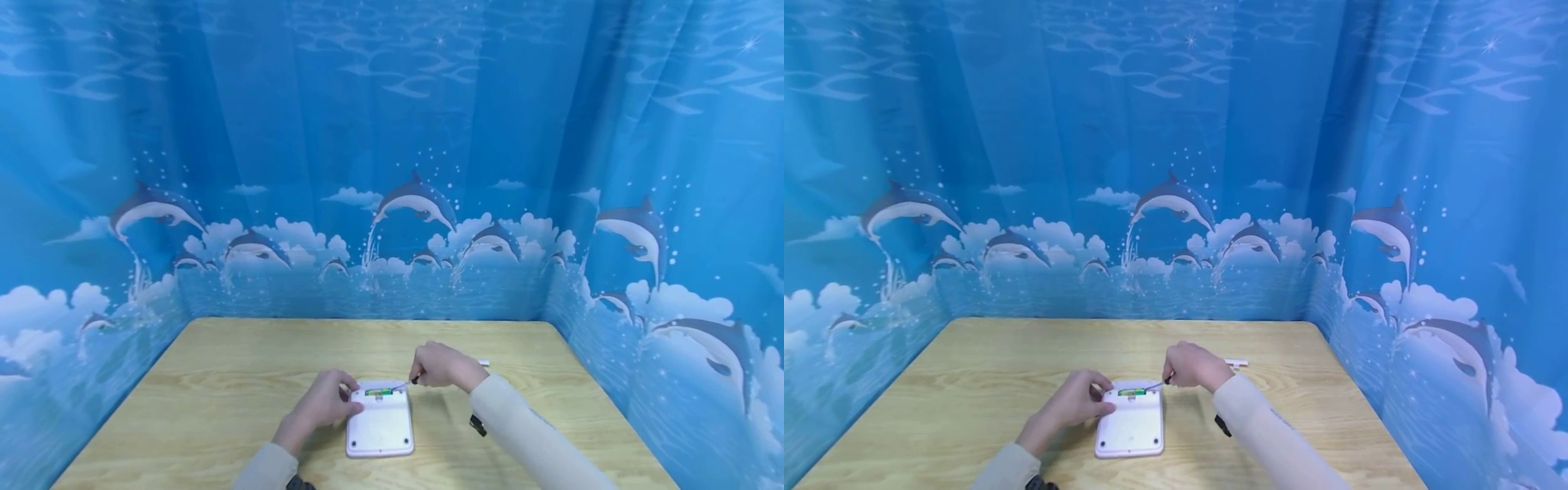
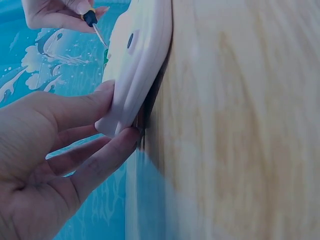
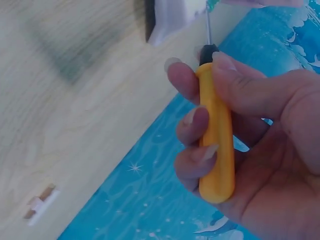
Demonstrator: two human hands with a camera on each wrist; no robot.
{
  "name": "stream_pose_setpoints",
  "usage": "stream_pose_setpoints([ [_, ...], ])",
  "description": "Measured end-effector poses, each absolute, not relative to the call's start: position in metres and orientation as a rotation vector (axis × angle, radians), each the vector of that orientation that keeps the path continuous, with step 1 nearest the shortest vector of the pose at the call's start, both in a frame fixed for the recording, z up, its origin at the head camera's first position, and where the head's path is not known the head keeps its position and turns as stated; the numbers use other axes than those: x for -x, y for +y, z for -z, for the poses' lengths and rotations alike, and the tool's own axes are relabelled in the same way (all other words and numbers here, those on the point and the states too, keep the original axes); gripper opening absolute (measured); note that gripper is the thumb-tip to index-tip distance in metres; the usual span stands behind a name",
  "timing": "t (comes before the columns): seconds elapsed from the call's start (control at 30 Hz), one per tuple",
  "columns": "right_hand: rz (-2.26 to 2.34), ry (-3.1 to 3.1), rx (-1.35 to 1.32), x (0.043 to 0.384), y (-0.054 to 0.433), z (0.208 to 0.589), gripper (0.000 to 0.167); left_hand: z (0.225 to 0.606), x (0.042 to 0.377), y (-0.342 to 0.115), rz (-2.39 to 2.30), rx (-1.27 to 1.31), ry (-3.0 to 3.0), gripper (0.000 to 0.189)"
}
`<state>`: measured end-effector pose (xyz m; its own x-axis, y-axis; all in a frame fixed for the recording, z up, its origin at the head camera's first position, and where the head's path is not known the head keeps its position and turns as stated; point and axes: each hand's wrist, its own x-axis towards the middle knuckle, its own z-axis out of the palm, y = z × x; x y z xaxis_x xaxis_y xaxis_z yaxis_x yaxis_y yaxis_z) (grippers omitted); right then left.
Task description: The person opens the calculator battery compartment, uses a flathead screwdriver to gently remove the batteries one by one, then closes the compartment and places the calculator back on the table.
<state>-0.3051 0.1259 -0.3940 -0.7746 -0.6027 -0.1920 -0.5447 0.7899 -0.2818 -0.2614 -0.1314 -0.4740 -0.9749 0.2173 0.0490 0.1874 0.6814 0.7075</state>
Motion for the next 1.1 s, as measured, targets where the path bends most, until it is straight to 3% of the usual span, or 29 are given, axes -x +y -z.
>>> stream_pose_setpoints([
  [0.33, 0.488, 2.613, 0.922, 0.316, 0.143, 0.41, 0.02, 0.477, 0.261, -0.129, -1.18, -0.295, 2.842, 0.034],
  [0.8, -0.073, 2.786, 1.009, 0.302, 0.1, 0.366, 0.016, 0.472, 0.264, -0.127, -1.165, -0.257, 2.858, 0.036],
  [1.1, -0.184, 2.784, 0.981, 0.297, 0.079, 0.362, 0.056, 0.474, 0.264, -0.129, -1.169, -0.271, 2.839, 0.034],
])
